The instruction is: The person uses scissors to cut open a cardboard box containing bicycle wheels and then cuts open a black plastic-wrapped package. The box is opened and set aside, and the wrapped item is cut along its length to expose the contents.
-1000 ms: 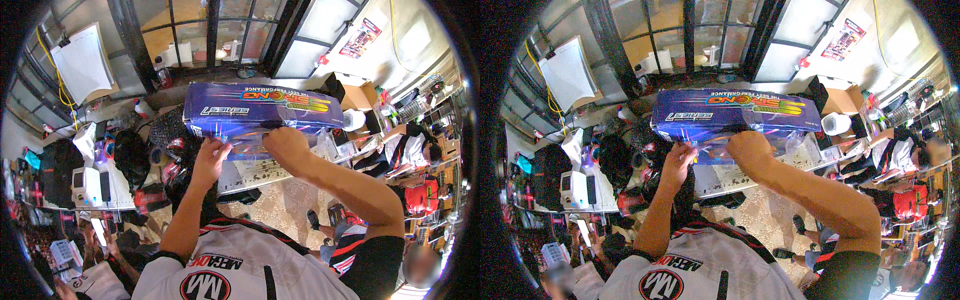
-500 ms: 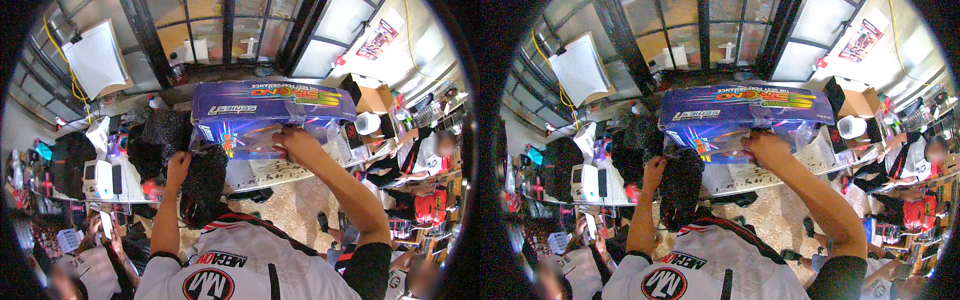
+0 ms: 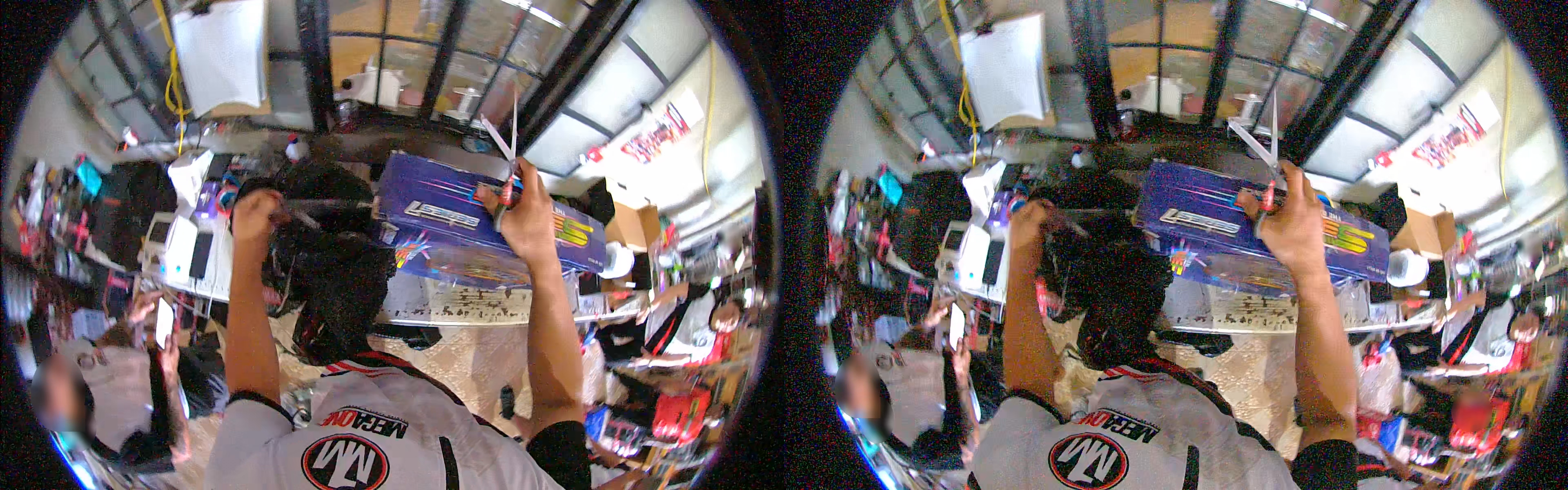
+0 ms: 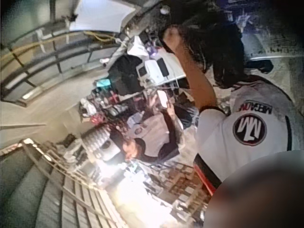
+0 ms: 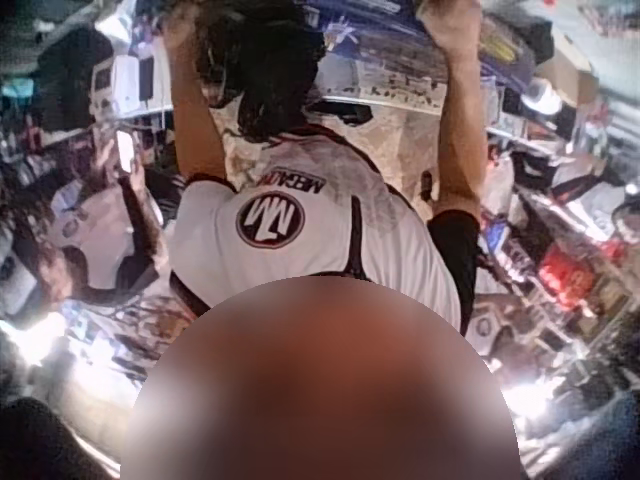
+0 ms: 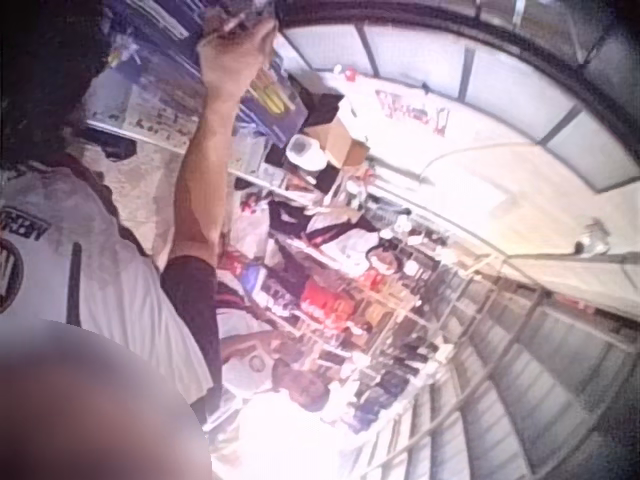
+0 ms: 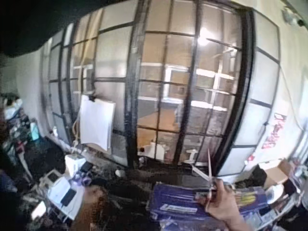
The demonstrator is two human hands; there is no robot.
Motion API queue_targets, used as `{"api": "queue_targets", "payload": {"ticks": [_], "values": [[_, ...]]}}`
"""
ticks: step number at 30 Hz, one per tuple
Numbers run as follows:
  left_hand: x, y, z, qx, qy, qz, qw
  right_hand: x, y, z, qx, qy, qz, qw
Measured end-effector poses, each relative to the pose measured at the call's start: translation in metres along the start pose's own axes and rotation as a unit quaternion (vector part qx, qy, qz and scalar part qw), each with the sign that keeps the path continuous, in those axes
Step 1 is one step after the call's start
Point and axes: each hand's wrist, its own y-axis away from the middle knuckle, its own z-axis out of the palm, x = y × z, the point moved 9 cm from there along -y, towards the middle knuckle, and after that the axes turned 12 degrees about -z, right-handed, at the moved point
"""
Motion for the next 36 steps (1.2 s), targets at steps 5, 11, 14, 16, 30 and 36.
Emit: {"api": "queue_targets", "payload": {"ticks": [5, 11, 14, 16, 30, 36], "values": [[0.014, -0.042, -0.049, 0.101, -0.052, 0.015, 0.993, 0.036, 0.001, 0.024, -0.055, -0.03, -0.037, 0.997], [0.139, 0.061, -0.114, 0.472, -0.346, 0.173, 0.792, 0.075, 0.005, 0.025, -0.129, -0.092, 0.054, 0.986], [0.184, 0.129, -0.054, 0.444, -0.371, 0.36, 0.732, 0.068, 0.001, 0.03, -0.137, -0.066, 0.039, 0.988], [0.118, 0.112, 0.026, 0.109, -0.155, 0.233, 0.954, 0.055, 0.002, 0.039, -0.144, -0.059, 0.014, 0.988], [-0.023, 0.041, 0.126, -0.088, -0.295, 0.158, 0.938, 0.008, -0.027, 0.019, -0.239, 0.041, -0.048, 0.969], [-0.002, 0.008, 0.115, -0.037, -0.291, 0.172, 0.94, -0.113, -0.112, 0.104, -0.539, 0.285, -0.254, 0.751]]}}
